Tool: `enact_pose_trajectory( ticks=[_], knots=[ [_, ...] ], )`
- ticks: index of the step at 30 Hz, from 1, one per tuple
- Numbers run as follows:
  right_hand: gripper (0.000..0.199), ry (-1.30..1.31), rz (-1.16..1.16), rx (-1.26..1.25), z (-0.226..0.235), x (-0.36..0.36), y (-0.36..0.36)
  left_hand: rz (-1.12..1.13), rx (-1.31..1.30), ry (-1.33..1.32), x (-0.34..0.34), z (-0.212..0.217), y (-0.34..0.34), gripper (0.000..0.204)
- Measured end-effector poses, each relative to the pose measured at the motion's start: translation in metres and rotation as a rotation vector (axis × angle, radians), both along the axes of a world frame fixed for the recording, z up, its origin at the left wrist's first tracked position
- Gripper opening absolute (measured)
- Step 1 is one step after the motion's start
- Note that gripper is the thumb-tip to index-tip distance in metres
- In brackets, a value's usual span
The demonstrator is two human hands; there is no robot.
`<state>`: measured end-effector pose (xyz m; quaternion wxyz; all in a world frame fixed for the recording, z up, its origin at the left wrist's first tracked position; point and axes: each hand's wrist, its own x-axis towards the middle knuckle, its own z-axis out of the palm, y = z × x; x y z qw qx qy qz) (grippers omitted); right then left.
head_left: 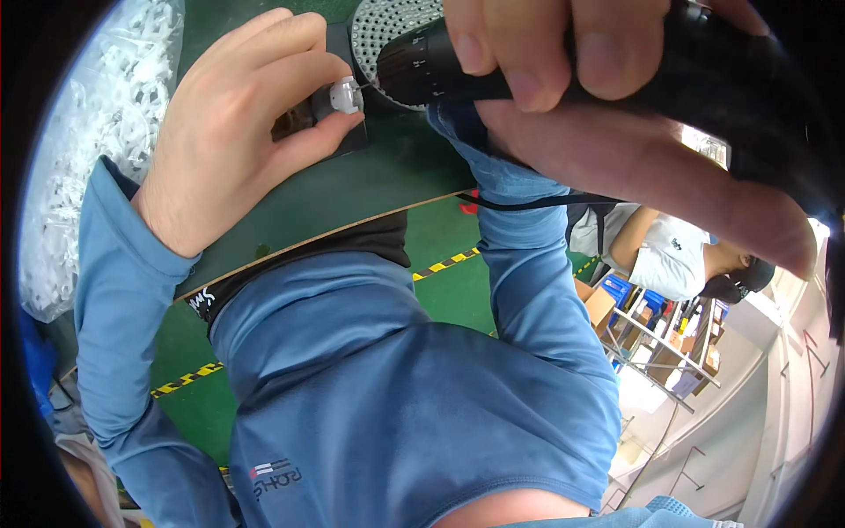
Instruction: The person assembles small plastic components by fitting pieces together by hand and driving screws into them using an electric screwdriver.
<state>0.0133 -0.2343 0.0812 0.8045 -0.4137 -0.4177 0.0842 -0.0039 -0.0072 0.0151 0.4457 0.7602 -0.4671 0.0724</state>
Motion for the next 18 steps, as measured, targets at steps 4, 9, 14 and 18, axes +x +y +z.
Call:
enact_pose_trajectory(
  ticks=[4, 9, 14, 18],
  knots=[
    [0.05, 0.043, 0.014, 0.0, 0.002, -0.002, 0.004, 0.01, -0.011, -0.022, 0.001, 0.002, 0.0, 0.033],
    [0.048, 0.08, 0.02, -0.006, 0.003, -0.005, 0.003, 0.016, -0.033, -0.041, 0.002, 0.0, -0.004, 0.032],
    [0.046, 0.1, 0.053, -0.012, 0.009, -0.004, 0.008, 0.0, -0.021, 0.007, 0.003, 0.004, -0.004, 0.032],
    [0.031, -0.141, 0.22, -0.073, 0.017, 0.019, 0.004, 0.003, -0.025, -0.003, 0.004, 0.004, -0.003, 0.032]
  ],
)
